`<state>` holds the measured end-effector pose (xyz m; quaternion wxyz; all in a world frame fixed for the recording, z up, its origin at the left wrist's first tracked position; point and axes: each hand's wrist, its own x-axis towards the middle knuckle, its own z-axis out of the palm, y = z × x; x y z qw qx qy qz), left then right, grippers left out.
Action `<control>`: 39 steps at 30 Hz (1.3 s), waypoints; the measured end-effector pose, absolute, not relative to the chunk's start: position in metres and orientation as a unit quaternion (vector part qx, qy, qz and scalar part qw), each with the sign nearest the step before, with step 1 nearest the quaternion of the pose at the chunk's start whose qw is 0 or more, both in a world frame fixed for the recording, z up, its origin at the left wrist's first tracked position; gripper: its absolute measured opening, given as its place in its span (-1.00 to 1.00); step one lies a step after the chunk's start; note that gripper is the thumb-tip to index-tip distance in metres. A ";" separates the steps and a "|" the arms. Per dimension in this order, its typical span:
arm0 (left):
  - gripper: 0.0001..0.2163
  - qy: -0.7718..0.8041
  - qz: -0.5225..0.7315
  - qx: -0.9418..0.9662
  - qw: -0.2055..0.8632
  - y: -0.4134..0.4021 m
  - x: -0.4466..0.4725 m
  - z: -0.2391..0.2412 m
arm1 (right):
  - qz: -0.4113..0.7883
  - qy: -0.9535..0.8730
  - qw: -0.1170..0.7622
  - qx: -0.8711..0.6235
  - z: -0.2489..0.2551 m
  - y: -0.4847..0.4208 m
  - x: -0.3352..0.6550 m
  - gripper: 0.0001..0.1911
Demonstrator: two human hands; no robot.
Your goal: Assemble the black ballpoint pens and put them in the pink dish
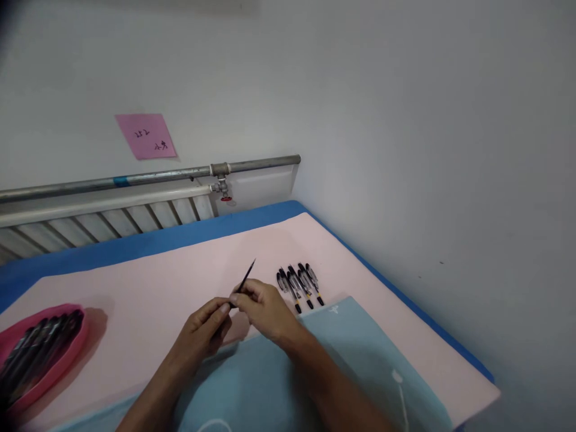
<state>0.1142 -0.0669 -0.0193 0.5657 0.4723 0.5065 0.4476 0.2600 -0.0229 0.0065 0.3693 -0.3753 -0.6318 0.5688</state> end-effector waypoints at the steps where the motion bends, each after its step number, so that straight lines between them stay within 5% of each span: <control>1: -0.66 0.510 0.453 0.461 0.567 -0.067 0.113 -0.018 | 0.566 -0.628 0.375 -0.381 0.007 -0.022 0.261 -0.81; 5: -0.63 0.517 0.480 0.408 0.580 -0.068 0.110 -0.013 | 0.486 -0.546 0.500 -0.464 0.010 -0.010 0.279 -0.72; 8: -0.62 0.510 0.493 0.394 0.585 -0.068 0.109 -0.012 | 0.367 -0.562 0.512 -0.536 0.009 0.002 0.300 -0.78; 14: -0.60 0.504 0.512 0.384 0.580 -0.069 0.111 -0.011 | 0.150 -0.780 0.128 -0.594 -0.003 0.003 0.308 -0.82; 20: -0.61 0.501 0.492 0.398 0.590 -0.069 0.110 -0.007 | 0.132 -0.801 0.055 -0.582 -0.013 -0.006 0.296 -0.82; 26: -0.63 0.505 0.467 0.429 0.586 -0.070 0.112 -0.008 | 0.156 -0.807 0.105 -0.560 -0.003 -0.010 0.286 -0.84; 32: -0.66 0.512 0.408 0.509 0.559 -0.067 0.113 -0.018 | 0.496 -0.667 0.343 -0.438 0.011 -0.017 0.279 -0.89; 39: -0.67 0.522 0.388 0.526 0.548 -0.067 0.109 -0.019 | 0.543 -0.651 0.345 -0.403 0.015 -0.020 0.281 -0.92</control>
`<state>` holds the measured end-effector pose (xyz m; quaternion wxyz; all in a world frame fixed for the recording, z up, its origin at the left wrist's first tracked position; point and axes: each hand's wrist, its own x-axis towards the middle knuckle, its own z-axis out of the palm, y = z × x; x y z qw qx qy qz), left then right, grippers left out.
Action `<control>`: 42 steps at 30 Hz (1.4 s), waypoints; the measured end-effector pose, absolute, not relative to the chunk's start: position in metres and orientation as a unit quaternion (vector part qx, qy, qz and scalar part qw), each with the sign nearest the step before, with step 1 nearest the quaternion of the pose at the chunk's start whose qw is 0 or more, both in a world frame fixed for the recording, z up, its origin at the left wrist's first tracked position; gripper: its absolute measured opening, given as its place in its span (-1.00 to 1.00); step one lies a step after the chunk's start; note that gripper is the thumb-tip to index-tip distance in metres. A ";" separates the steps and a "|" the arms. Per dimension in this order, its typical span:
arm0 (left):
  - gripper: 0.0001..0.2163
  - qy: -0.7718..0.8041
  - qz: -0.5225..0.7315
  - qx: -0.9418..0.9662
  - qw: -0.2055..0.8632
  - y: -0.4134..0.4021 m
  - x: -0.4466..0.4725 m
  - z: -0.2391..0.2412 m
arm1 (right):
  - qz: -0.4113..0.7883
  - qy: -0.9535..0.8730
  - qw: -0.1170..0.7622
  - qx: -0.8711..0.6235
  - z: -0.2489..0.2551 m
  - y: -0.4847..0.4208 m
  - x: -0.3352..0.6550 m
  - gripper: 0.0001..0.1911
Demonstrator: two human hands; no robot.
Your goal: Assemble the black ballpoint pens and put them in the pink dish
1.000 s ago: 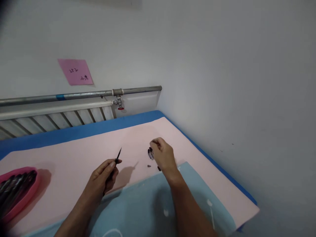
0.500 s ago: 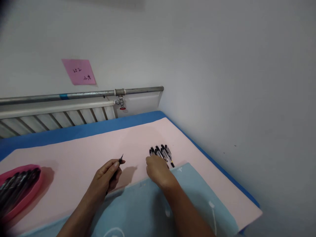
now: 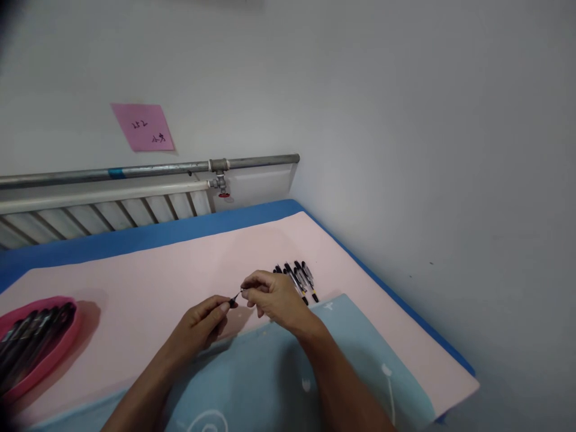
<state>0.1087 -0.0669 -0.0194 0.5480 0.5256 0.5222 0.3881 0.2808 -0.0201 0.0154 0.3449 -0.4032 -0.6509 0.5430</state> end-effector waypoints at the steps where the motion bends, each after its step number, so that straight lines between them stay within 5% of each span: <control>1: -0.67 0.524 0.387 0.526 0.547 -0.067 0.108 -0.020 | 0.543 -0.651 0.347 -0.402 0.016 -0.020 0.281 -0.91; 27: -0.76 0.510 0.305 0.579 0.558 -0.069 0.097 -0.015 | 0.569 -0.685 0.220 -0.398 0.006 -0.022 0.278 -0.91; 32: -0.76 0.499 0.312 0.558 0.585 -0.070 0.098 -0.015 | 0.529 -0.714 0.217 -0.403 0.008 -0.022 0.276 -0.91; 37: -0.76 0.489 0.335 0.546 0.591 -0.068 0.100 -0.017 | 0.472 -0.743 0.257 -0.398 0.010 -0.022 0.274 -0.69; 42: -0.76 0.495 0.348 0.523 0.600 -0.069 0.100 -0.014 | 0.547 -0.694 0.257 -0.391 0.006 -0.022 0.274 -0.83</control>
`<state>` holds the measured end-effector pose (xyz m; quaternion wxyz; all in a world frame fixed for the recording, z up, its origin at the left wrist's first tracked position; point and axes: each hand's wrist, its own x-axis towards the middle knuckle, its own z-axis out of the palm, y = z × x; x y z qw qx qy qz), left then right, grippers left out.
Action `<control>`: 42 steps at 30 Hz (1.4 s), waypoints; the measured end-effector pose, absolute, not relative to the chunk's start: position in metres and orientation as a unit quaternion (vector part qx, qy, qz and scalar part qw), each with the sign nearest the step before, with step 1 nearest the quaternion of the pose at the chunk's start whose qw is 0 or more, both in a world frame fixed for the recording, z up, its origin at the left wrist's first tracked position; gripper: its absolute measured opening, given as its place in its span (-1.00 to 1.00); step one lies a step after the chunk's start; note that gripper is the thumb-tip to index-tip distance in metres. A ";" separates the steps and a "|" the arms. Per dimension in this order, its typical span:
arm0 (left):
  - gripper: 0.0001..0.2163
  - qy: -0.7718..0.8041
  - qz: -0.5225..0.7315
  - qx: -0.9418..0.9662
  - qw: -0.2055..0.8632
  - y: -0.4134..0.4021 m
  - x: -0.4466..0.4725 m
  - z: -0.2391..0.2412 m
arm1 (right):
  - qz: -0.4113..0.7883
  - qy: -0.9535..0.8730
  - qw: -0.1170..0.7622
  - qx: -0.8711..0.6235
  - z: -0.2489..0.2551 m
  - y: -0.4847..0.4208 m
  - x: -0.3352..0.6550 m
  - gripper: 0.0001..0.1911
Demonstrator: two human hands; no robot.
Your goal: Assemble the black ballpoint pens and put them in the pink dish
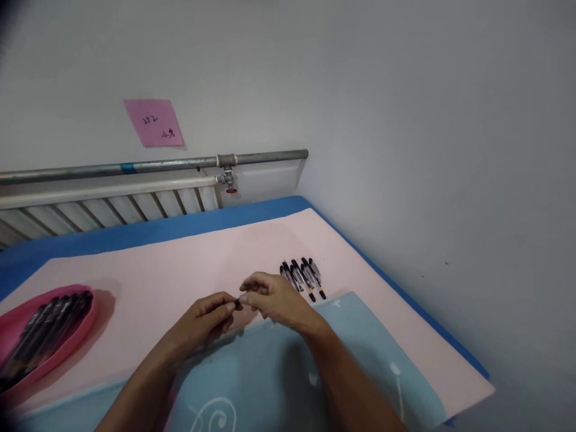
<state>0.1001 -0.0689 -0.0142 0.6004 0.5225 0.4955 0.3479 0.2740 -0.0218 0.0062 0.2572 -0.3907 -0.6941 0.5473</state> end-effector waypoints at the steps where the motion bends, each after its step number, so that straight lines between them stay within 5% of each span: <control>1: -0.76 0.499 0.346 0.519 0.601 -0.069 0.100 -0.013 | 0.551 -0.695 0.251 -0.388 0.006 -0.022 0.274 -0.85; 7: -0.73 0.499 0.346 0.520 0.600 -0.069 0.101 -0.012 | 0.505 -0.730 0.250 -0.386 0.013 -0.025 0.271 -0.74; 12: -0.73 0.498 0.342 0.527 0.597 -0.068 0.100 -0.014 | 0.512 -0.730 0.247 -0.379 0.011 -0.024 0.271 -0.90; 17: -0.73 0.496 0.337 0.540 0.590 -0.069 0.101 -0.014 | 0.454 -0.765 0.249 -0.384 0.010 -0.024 0.271 -0.73; 23: -0.76 0.496 0.333 0.552 0.581 -0.069 0.100 -0.015 | 0.471 -0.771 0.227 -0.364 0.013 -0.026 0.273 -0.88; 32: -0.74 0.507 0.322 0.620 0.505 -0.068 0.098 -0.016 | 0.409 -0.792 0.226 -0.393 0.003 -0.024 0.267 -0.65; 42: -0.71 0.511 0.308 0.602 0.531 -0.070 0.094 -0.017 | 0.383 -0.809 0.254 -0.366 -0.002 -0.026 0.268 -0.75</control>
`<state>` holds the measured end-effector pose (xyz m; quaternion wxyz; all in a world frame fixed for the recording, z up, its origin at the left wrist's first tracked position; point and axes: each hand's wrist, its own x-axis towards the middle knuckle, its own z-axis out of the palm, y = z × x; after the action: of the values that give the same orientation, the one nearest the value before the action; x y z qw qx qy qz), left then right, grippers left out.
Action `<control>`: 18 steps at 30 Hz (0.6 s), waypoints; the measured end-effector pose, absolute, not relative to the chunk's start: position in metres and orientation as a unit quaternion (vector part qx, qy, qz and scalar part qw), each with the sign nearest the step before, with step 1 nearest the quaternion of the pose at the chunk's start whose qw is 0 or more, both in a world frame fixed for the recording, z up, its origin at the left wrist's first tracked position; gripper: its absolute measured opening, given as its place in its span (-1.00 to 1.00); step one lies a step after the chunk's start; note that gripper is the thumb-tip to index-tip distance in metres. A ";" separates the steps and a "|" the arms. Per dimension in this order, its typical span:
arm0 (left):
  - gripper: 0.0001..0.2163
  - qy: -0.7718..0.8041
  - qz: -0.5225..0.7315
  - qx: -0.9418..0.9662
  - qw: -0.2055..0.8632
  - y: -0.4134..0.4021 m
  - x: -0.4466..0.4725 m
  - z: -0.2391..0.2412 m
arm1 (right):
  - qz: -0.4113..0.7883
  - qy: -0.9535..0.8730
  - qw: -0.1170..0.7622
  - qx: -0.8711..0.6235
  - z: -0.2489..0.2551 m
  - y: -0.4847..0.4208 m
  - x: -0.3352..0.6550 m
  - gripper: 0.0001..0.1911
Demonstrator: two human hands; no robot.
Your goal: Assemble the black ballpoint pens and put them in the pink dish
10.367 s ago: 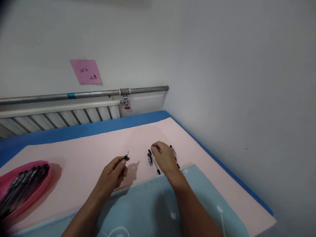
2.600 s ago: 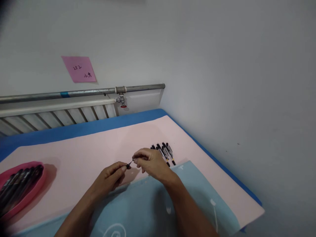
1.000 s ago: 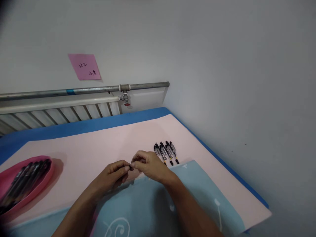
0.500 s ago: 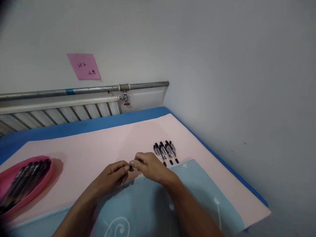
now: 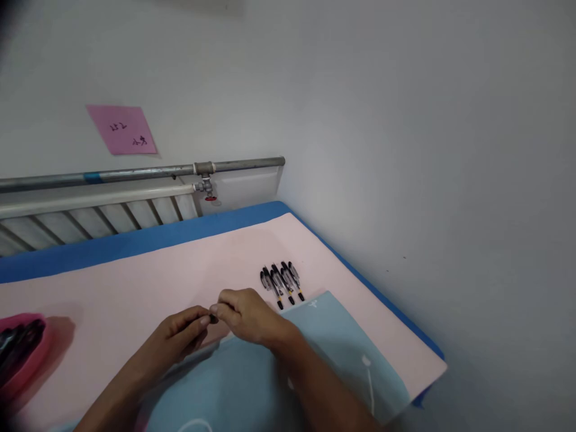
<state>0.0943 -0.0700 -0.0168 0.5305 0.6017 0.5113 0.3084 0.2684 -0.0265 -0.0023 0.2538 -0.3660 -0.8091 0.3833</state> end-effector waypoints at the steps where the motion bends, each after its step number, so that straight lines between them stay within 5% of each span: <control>1: -0.71 0.516 0.306 0.612 0.515 -0.070 0.094 -0.016 | 0.381 -0.808 0.251 -0.373 -0.003 -0.027 0.268 -0.74; 8: -0.70 0.556 0.286 0.659 0.418 -0.069 0.097 -0.012 | 0.406 -0.778 0.252 -0.407 -0.001 -0.021 0.271 -0.63; 13: -0.69 0.589 0.296 0.640 0.395 -0.069 0.096 -0.016 | 0.119 -0.768 0.213 -0.592 -0.014 0.004 0.288 -0.75; 18: -0.69 0.588 0.296 0.642 0.393 -0.069 0.096 -0.017 | 0.076 -0.760 0.137 -0.631 -0.032 0.016 0.293 -0.77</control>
<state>0.0957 -0.0685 -0.0172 0.3930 0.6417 0.5882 0.2962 0.2929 0.0164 -0.0324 0.1367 -0.6313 -0.7595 0.0764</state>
